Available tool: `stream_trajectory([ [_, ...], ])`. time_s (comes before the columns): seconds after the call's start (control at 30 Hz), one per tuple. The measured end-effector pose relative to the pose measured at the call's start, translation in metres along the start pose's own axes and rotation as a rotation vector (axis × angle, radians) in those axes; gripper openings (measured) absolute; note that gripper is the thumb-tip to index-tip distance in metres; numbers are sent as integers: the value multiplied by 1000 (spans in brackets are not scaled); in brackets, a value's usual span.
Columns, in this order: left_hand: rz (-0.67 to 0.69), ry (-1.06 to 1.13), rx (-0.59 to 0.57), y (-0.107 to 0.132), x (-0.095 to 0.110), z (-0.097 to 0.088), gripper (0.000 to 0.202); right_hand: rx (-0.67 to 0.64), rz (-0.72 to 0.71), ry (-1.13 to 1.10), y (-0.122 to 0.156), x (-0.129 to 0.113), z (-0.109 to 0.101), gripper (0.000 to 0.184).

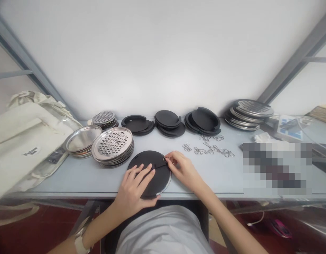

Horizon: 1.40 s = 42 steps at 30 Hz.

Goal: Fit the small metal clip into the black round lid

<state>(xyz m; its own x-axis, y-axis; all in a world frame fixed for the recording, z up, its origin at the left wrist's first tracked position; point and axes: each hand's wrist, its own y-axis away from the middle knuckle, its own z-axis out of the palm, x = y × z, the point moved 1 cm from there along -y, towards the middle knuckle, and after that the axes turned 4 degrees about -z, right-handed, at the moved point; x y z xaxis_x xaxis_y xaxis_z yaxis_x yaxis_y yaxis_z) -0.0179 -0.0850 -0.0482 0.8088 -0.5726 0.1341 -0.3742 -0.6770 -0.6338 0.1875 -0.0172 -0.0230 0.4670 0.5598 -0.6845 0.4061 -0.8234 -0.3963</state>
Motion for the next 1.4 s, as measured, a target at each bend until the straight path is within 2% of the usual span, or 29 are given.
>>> stream_trajectory([
  [0.43, 8, -15, 15, -1, 0, -1, 56, -91, 105, 78, 1, 3, 2, 20],
  [1.4, 0, -25, 5, -1, 1, -2, 57, -121, 3, 182, -1, -1, 2, 29],
])
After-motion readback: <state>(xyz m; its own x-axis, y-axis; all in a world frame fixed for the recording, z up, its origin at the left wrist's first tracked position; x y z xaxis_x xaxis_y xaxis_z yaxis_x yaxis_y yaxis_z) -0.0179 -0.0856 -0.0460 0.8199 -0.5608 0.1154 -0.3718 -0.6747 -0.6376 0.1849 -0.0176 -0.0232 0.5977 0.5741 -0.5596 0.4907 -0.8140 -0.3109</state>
